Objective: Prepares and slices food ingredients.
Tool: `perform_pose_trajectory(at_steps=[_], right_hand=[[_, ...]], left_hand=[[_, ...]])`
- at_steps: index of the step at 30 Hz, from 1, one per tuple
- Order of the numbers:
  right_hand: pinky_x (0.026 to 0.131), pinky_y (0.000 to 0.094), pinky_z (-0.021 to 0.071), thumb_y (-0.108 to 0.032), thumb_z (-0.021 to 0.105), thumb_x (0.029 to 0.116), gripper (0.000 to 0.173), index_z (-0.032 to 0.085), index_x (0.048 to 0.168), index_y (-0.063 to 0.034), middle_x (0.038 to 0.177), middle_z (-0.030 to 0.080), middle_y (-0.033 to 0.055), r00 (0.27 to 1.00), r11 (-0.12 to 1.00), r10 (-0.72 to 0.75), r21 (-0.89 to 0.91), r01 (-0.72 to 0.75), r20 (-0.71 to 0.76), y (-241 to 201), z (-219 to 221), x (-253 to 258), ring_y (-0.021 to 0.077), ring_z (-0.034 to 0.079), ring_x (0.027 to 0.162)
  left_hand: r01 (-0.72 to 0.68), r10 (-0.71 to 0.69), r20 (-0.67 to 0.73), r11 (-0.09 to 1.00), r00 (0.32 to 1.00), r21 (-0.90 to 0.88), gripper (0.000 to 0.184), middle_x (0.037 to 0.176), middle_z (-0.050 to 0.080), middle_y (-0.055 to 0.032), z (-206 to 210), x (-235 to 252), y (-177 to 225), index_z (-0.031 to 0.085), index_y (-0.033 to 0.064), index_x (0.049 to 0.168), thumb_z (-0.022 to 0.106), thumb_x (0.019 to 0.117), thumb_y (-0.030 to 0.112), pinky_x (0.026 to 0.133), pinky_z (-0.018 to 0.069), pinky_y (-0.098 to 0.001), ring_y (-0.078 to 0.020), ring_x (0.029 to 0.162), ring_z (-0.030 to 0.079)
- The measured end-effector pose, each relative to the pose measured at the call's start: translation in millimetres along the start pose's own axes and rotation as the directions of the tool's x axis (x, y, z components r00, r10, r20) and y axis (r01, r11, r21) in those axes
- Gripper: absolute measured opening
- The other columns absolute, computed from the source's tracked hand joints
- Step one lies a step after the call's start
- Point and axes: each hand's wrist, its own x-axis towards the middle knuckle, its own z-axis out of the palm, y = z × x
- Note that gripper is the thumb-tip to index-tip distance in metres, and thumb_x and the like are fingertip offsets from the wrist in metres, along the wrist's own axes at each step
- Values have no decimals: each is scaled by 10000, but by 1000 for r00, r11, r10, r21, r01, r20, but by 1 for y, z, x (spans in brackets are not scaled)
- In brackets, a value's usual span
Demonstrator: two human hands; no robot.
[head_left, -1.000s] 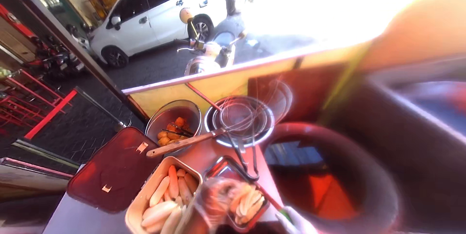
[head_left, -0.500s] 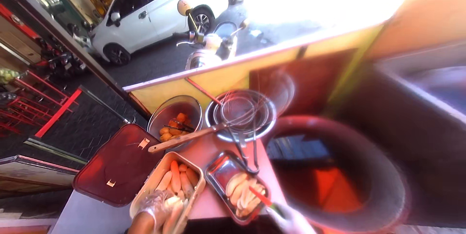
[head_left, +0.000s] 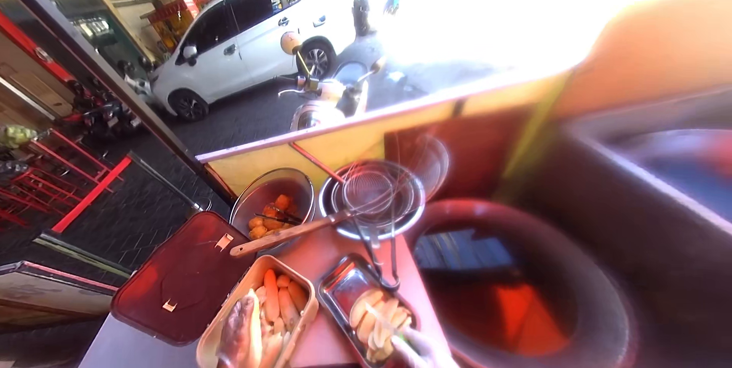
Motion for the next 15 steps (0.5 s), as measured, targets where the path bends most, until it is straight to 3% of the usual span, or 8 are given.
perform_pose_trajectory(at_steps=[1, 2, 4, 6, 9, 12, 15], right_hand=[[753, 459, 561, -548, 505, 1039, 492, 715, 1014, -103, 835, 690, 63, 999, 999, -29, 34, 28, 16, -12, 5, -2, 191, 672, 792], [738, 441, 559, -557, 479, 1048, 508, 716, 992, -112, 815, 682, 50, 997, 996, -63, 73, 60, 38, -25, 10, -4, 175, 664, 774], [685, 413, 530, -573, 460, 1052, 526, 695, 940, -116, 758, 636, 30, 987, 980, -146, 149, 134, 73, -53, 20, -8, 158, 625, 722], [617, 395, 505, -586, 535, 1020, 491, 656, 915, -121, 706, 589, 15, 980, 954, -189, 246, 169, 59, -76, 31, -7, 155, 587, 655], [606, 376, 524, -574, 603, 990, 459, 657, 952, -120, 724, 620, 9, 962, 915, -270, 322, 243, 41, -107, 33, -7, 148, 607, 655], [557, 362, 480, -616, 423, 1046, 556, 612, 897, -116, 675, 550, 9, 903, 871, -428, 273, 409, 14, -119, 29, -10, 136, 559, 608], [603, 353, 492, -569, 307, 1087, 618, 625, 882, -81, 679, 556, 28, 857, 839, -511, 176, 515, -72, -119, 29, -22, 124, 584, 657]], left_hand=[[-1, -2, -13, 974, 1000, -225, 497, 1046, 717, -159, 12, -3, 6, 656, -20, 1220, 341, 1114, 349, 818, 610, -379, -199, 907, 710], [54, -49, 22, 900, 999, -432, 548, 941, 698, -141, 24, -11, 24, 654, 6, 1184, 300, 1117, 418, 667, 603, -384, -199, 755, 683], [217, -105, 197, 656, 975, -723, 587, 822, 629, -84, 48, -31, 66, 609, 62, 1145, 244, 1099, 520, 507, 548, -318, -160, 595, 599], [272, -99, 255, 441, 962, -855, 569, 767, 603, -80, 74, -46, 98, 606, 53, 1161, 259, 1105, 500, 473, 528, -304, -163, 552, 580], [286, -13, 291, 241, 957, -927, 484, 804, 619, -84, 108, -60, 122, 570, 71, 1143, 244, 1120, 428, 505, 564, -315, -175, 589, 623], [367, -15, 367, 81, 930, -927, 463, 775, 608, -69, 124, -63, 137, 563, 82, 1070, 220, 1113, 391, 525, 565, -316, -170, 587, 624], [421, -16, 420, 29, 907, -907, 469, 693, 564, -46, 127, -61, 147, 526, 83, 960, 191, 1112, 375, 559, 570, -297, -161, 592, 629]])
